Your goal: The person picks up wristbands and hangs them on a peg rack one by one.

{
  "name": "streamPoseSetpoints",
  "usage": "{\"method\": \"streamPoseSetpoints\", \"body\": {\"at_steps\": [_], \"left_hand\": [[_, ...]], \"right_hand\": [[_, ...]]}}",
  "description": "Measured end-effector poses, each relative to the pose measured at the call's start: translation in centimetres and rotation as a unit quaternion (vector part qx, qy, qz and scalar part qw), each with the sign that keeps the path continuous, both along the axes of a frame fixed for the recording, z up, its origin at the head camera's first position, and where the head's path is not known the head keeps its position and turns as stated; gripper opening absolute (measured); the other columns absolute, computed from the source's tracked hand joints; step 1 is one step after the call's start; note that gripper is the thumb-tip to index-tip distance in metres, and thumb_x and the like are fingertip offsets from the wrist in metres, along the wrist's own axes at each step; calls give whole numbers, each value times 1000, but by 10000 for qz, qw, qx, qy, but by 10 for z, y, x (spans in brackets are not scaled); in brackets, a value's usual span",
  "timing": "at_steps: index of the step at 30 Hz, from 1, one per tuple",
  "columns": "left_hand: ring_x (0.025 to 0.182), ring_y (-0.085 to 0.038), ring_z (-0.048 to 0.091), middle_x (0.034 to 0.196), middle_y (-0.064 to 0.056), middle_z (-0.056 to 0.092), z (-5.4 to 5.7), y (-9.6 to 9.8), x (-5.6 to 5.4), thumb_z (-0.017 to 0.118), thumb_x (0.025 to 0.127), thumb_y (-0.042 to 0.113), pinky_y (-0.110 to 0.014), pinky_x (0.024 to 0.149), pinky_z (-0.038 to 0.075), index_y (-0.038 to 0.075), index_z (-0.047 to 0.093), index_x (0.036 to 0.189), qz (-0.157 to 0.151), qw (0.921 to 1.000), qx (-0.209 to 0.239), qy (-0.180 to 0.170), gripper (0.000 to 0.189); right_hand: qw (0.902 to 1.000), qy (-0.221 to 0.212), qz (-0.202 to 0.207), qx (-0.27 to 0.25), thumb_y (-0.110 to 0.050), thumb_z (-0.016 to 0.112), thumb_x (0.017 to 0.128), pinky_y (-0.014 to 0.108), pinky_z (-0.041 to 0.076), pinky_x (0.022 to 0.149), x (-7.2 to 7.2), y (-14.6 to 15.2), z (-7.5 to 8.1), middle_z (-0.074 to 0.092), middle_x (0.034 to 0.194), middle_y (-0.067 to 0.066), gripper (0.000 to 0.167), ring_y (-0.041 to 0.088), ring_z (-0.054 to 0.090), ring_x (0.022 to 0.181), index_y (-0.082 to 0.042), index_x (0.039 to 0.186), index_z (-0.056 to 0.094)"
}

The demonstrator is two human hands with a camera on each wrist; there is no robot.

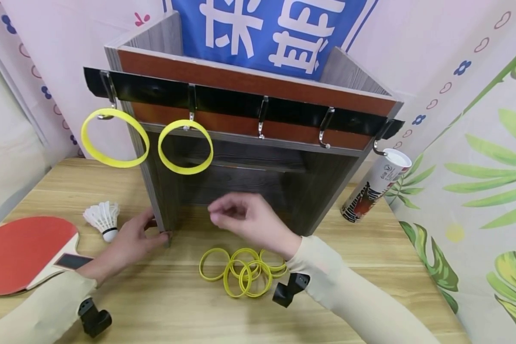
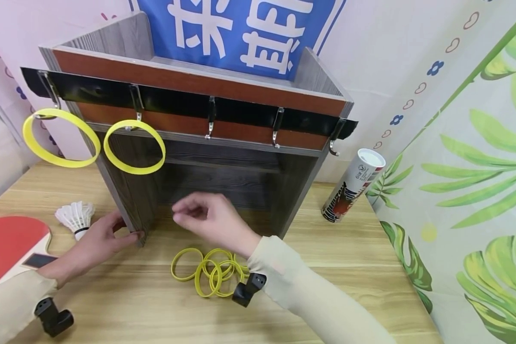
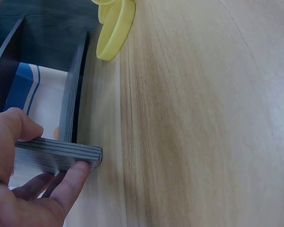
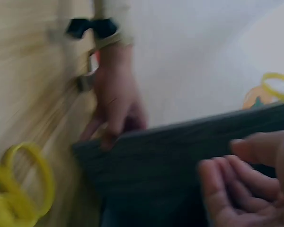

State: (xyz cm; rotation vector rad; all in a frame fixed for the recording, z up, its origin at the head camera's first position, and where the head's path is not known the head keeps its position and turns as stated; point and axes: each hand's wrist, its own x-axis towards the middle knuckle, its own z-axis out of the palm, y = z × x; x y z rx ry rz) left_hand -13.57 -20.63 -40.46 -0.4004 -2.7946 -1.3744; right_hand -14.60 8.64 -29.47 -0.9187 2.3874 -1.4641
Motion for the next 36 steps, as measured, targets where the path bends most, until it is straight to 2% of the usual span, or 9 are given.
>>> {"method": "streamPoseSetpoints", "body": {"at_steps": [3,6,9,13,15,19,25,30,36], "left_hand": [[128,-46,61,144,-30,60,-1,0,0,71,98,13,-22,88,51,1,43,155,-5,10000,14,13,64],[128,-47,61,144,-31,60,-1,0,0,71,98,13,-22,89,51,1,43,155,17,10000,32,5,65],[129,-47,60,146,-31,59,-1,0,0,71,98,13,-26,91,52,0,41,156,23,10000,33,-46,67],[130,-49,59,148,-32,56,-2,0,0,71,99,14,-39,93,55,0,39,158,4,9999,19,-123,69],[130,-49,59,148,-32,55,-1,0,0,71,98,14,-41,93,55,0,39,158,5,9999,12,-128,69],[129,-47,60,148,-32,56,-1,0,0,71,98,14,-34,92,54,0,39,158,41,9999,-7,-92,69],[129,-48,60,148,-32,56,0,1,0,71,98,13,-41,94,54,0,39,158,31,9999,11,-106,69],[129,-47,60,147,-32,57,1,1,0,71,98,14,-26,89,52,0,41,156,39,9999,-1,-105,67],[129,-47,60,147,-32,57,0,1,0,71,98,14,-23,88,51,0,40,157,34,9999,-4,-94,68]], "right_hand": [[9959,-45,295,851,-13,71,99,21,54,78,-2,12,-15,79,102,12,18,-3,62,83,-2,112,76],[9889,-285,441,1393,-12,72,98,19,53,75,-2,22,-27,79,97,12,15,-4,61,78,-2,107,76],[9825,-464,402,1758,-12,73,97,17,53,73,-3,31,-37,79,94,10,11,-2,62,77,-4,102,78],[9750,-496,330,2138,-14,75,94,17,53,75,-5,39,-49,79,91,4,9,0,65,79,-7,97,79],[9716,-514,337,2285,-15,76,93,18,53,76,-6,42,-53,80,91,3,9,-1,65,80,-7,97,79],[9670,-584,369,2454,-14,77,92,19,54,77,-7,44,-57,80,92,4,9,0,67,81,-7,97,79],[9643,-829,515,2464,-14,79,91,18,54,75,-6,45,-61,81,93,4,10,0,69,82,-7,98,79],[9631,-890,687,2446,-12,79,90,17,53,75,-5,44,-65,82,92,7,12,1,70,82,-4,99,78],[9650,-1029,828,2264,-8,76,92,17,54,79,-6,47,-70,81,94,10,14,2,71,85,0,103,78]]}}
